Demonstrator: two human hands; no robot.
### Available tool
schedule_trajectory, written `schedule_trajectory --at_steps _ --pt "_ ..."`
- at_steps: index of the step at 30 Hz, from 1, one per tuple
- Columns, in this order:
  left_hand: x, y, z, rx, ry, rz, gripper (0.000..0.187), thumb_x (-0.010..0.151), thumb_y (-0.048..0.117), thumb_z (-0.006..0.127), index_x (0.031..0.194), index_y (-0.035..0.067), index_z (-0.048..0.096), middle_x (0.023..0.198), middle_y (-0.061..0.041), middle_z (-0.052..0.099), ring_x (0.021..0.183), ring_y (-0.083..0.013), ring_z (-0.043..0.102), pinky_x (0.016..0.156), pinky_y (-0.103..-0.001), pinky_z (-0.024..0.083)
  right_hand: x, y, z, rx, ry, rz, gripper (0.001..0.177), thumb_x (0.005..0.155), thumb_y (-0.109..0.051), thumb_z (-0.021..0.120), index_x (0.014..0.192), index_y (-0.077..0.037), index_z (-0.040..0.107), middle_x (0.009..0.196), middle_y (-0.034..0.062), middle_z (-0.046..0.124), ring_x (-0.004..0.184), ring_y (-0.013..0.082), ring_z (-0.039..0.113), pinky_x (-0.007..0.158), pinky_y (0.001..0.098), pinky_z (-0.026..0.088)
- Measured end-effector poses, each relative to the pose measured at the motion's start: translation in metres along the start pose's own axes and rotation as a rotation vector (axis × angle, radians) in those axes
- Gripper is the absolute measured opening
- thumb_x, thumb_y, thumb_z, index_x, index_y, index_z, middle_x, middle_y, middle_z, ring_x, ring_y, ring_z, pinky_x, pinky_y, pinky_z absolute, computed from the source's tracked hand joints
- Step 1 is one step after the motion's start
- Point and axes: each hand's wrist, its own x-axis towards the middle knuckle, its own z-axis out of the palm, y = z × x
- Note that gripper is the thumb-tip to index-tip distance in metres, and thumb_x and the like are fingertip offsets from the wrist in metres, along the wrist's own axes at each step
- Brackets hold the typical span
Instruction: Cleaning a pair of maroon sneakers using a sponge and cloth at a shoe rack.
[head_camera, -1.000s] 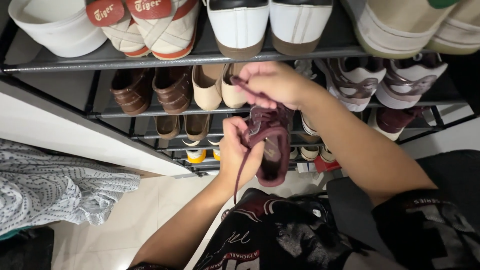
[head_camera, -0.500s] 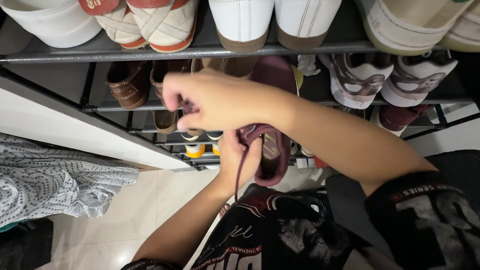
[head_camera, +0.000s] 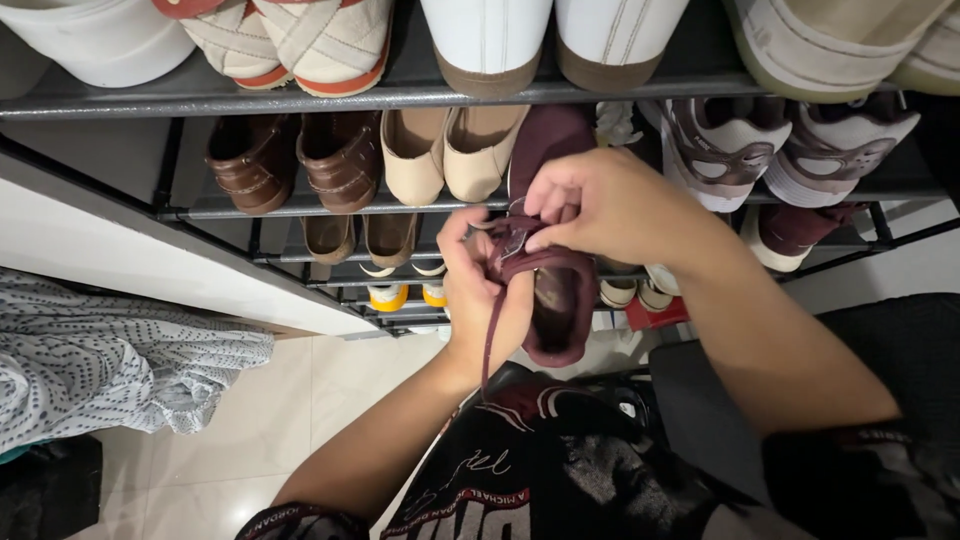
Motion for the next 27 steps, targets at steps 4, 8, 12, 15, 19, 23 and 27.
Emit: schedule_trajectory --at_steps 4,8,12,15,19,23,27 --pt "0.006 0.015 -0.002 0.082 -0.05 -0.026 0.061 0.091 -0.002 0.068 0.139 0.002 0.03 0.084 -0.002 0.063 0.071 -0.0061 0.059 0.065 -0.02 0.048 -0.003 0.013 0.011 0.136 -0.029 0.043 0.026 0.072 -0.011 0.085 0.092 -0.002 0.072 0.08 0.0065 0.075 0.07 0.0134 0.071 0.064 0.0274 0.056" --pt "0.012 0.024 -0.004 0.199 -0.061 -0.123 0.047 0.091 -0.003 0.07 0.123 0.002 0.037 0.085 -0.004 0.064 0.071 -0.0067 0.061 0.065 -0.021 0.051 -0.013 0.015 0.021 0.269 0.134 -0.051 0.011 0.087 -0.005 0.075 0.098 -0.001 0.073 0.087 0.0049 0.077 0.08 0.0101 0.07 0.074 0.026 0.056" --pt "0.005 0.013 -0.008 0.104 -0.063 -0.041 0.045 0.09 -0.007 0.068 0.121 0.002 0.037 0.093 -0.007 0.064 0.08 -0.0065 0.06 0.071 -0.022 0.052 -0.015 0.01 0.023 0.205 0.242 0.011 0.014 0.086 -0.006 0.079 0.099 -0.002 0.077 0.088 0.0034 0.078 0.076 0.0087 0.071 0.07 0.0258 0.056" --pt "-0.003 0.01 -0.003 -0.001 -0.019 -0.061 0.042 0.09 -0.008 0.067 0.119 0.002 0.038 0.096 -0.005 0.063 0.085 -0.0055 0.063 0.074 -0.021 0.053 -0.017 0.02 0.023 0.225 0.281 0.027 0.015 0.085 -0.006 0.079 0.098 -0.001 0.078 0.086 0.0031 0.077 0.073 0.0087 0.07 0.067 0.0239 0.054" --pt "-0.013 0.007 -0.002 0.02 -0.012 -0.081 0.041 0.088 -0.009 0.069 0.114 0.002 0.04 0.093 -0.003 0.057 0.078 -0.0051 0.055 0.068 -0.02 0.048 -0.016 0.038 0.034 0.662 0.226 0.037 0.01 0.093 -0.001 0.071 0.102 0.004 0.073 0.085 0.006 0.074 0.075 0.0085 0.069 0.069 0.0223 0.056" --pt "-0.007 0.019 -0.011 0.264 -0.135 -0.172 0.042 0.078 -0.003 0.077 0.102 0.003 0.043 0.075 -0.003 0.051 0.065 -0.0075 0.048 0.055 -0.024 0.043 -0.014 0.043 0.043 0.677 0.112 0.082 0.013 0.097 0.003 0.067 0.108 0.005 0.074 0.092 0.0072 0.073 0.078 0.0075 0.062 0.07 0.0223 0.052" --pt "0.037 0.071 -0.032 0.472 -0.454 0.001 0.04 0.082 0.014 0.087 0.093 0.005 0.05 0.069 0.003 0.055 0.058 -0.0049 0.054 0.055 -0.023 0.047 -0.007 0.046 0.036 0.615 0.088 0.118 0.013 0.097 0.0 0.066 0.107 0.003 0.073 0.095 0.0047 0.076 0.086 0.0063 0.068 0.076 0.0224 0.056"
